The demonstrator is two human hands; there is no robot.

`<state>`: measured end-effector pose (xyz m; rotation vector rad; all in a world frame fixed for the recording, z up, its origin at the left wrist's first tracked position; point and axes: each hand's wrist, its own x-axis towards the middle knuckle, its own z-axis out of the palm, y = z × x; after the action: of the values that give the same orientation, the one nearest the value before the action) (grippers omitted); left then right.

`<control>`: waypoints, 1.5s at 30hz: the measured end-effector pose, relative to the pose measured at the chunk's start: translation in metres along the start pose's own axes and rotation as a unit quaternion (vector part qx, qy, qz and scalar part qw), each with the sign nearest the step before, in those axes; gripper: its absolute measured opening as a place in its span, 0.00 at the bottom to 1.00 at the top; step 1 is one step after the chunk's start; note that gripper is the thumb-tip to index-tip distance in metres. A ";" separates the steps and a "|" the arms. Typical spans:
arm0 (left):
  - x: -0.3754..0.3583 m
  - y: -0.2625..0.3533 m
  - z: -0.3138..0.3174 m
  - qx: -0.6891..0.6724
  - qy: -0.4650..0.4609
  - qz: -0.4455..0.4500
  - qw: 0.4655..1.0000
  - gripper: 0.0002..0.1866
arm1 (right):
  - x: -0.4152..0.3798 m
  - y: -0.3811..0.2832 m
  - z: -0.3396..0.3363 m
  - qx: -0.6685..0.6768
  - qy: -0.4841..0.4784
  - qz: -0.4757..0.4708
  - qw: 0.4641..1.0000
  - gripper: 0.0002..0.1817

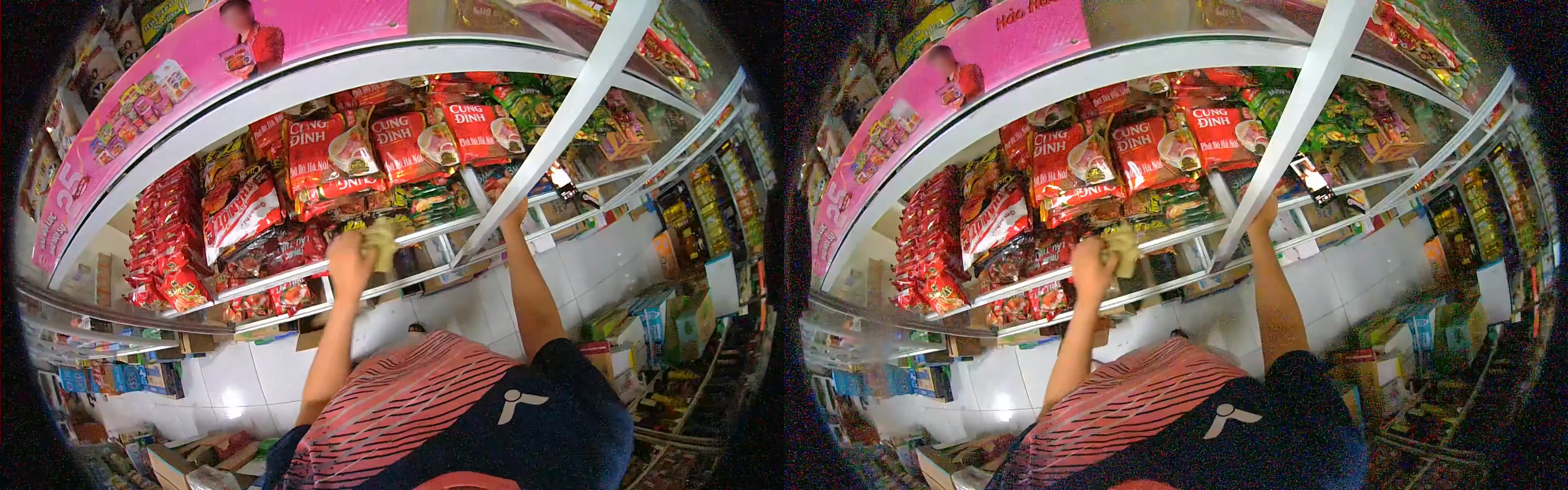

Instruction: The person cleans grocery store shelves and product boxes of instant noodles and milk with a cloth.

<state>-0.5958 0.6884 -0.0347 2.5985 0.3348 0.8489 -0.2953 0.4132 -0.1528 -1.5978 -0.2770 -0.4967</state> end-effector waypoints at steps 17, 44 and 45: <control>0.007 0.028 0.037 -0.011 -0.012 0.055 0.998 0.17 | -0.207 -0.207 0.054 -0.104 -0.221 -0.142 0.959 0.24; -0.060 -0.173 -0.105 -0.163 -0.052 0.076 0.982 0.13 | -0.347 -0.268 0.200 -0.039 -0.346 -0.174 0.921 0.15; -0.062 -0.171 -0.101 -0.180 0.004 0.114 0.977 0.14 | -0.377 -0.232 0.195 -0.004 -0.306 -0.131 0.943 0.14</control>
<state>-0.7241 0.8496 -0.0649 2.3186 -0.1112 0.9003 -0.7031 0.6721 -0.1320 -1.7015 -0.9673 -0.1851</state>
